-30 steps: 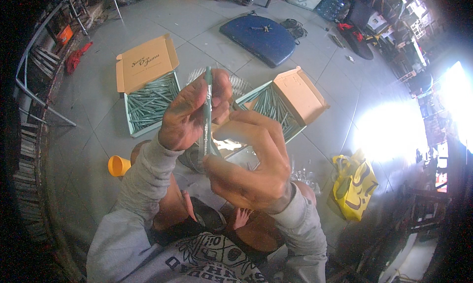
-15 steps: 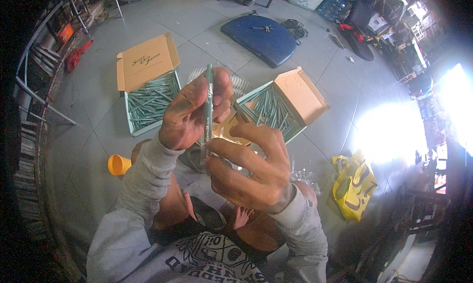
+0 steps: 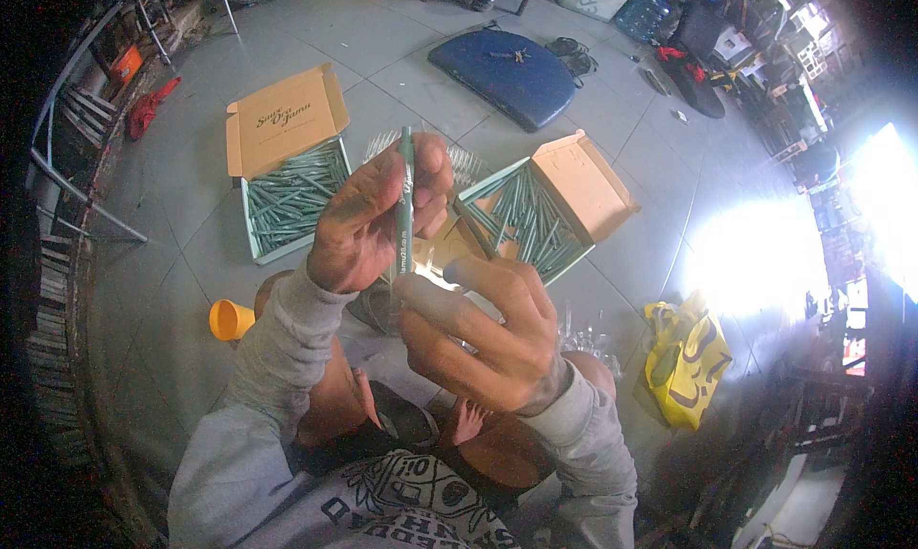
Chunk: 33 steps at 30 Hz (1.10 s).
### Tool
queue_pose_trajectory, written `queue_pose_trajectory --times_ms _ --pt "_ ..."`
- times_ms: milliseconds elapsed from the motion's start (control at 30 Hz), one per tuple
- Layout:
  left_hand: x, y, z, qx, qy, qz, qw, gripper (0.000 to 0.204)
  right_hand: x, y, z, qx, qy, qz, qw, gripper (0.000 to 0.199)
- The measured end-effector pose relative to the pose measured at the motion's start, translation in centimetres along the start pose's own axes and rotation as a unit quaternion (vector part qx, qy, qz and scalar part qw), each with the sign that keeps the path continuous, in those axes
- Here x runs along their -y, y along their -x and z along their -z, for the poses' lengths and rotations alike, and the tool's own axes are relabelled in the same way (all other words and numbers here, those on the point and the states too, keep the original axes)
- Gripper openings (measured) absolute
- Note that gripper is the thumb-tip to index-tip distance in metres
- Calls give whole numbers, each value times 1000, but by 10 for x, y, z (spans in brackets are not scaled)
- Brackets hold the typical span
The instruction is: The person is assembling small green tubes and clear plastic sleeves by hand. They pick up components from boxes on the floor, insert internal parts using a wooden stick, and slide clear plastic casings over the tubes.
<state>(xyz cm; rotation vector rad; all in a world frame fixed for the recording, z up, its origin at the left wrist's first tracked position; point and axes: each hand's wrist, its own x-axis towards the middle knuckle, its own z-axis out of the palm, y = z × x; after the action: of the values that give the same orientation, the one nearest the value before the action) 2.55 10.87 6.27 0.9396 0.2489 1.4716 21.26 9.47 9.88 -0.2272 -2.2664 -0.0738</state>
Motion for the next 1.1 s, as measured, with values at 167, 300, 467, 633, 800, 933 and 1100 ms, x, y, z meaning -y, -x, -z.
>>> queue_pose_trajectory --times_ms 167,300,467,633,800,933,1100 --pt "0 0 3 18 9 5 1000 35 -1 0 1 9 4 13 1000 31" --pt "0 0 6 36 12 7 999 35 -2 0 -2 7 -5 10 1000 34" --pt "-2 0 -1 14 -6 8 1000 34 -2 0 -2 6 1 13 1000 32" --pt "-2 1 1 25 16 13 999 32 -2 0 -1 6 1 20 1000 32" --pt "-1 0 3 35 23 15 999 32 -2 2 -2 6 -11 20 1000 33" --pt "-1 0 2 32 32 21 999 31 -3 3 -3 8 -13 26 1000 32" --pt "0 1 5 42 43 41 997 40 -7 6 -6 4 15 61 998 32"
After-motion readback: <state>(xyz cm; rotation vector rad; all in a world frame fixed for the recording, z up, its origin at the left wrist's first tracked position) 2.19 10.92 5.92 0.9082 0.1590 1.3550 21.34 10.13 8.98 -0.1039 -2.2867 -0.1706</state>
